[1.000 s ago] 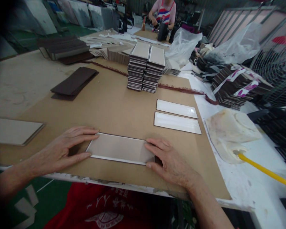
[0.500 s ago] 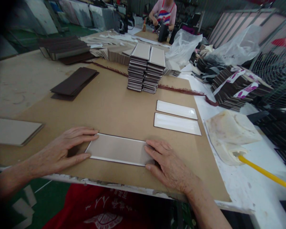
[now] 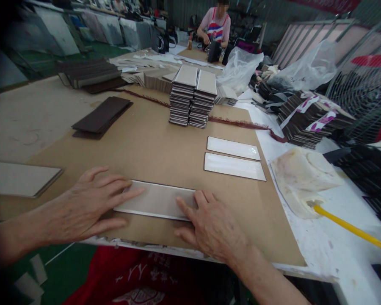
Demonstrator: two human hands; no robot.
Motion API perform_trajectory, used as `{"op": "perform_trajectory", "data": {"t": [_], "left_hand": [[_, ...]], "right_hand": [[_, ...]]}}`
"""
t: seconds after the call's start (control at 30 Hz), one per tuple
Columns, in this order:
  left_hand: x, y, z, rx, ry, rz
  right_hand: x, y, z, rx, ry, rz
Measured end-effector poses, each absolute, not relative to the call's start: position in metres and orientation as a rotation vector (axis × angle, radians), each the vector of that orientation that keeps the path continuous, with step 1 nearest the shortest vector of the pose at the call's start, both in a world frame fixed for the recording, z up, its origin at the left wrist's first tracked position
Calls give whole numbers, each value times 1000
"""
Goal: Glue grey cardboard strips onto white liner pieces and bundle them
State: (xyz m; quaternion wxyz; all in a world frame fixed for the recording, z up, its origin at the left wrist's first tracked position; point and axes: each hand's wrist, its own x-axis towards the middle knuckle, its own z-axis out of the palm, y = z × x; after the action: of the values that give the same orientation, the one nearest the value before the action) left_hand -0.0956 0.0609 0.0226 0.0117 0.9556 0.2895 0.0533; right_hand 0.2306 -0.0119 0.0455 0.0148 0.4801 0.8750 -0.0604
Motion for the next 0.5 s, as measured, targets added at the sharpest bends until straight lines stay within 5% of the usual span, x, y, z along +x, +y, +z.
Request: {"op": "perform_trajectory", "data": {"t": [0.5], "left_hand": [[-107,45,8,3065,990,143]], "right_hand": [[282,-36,25,1586,2716,-103]]}}
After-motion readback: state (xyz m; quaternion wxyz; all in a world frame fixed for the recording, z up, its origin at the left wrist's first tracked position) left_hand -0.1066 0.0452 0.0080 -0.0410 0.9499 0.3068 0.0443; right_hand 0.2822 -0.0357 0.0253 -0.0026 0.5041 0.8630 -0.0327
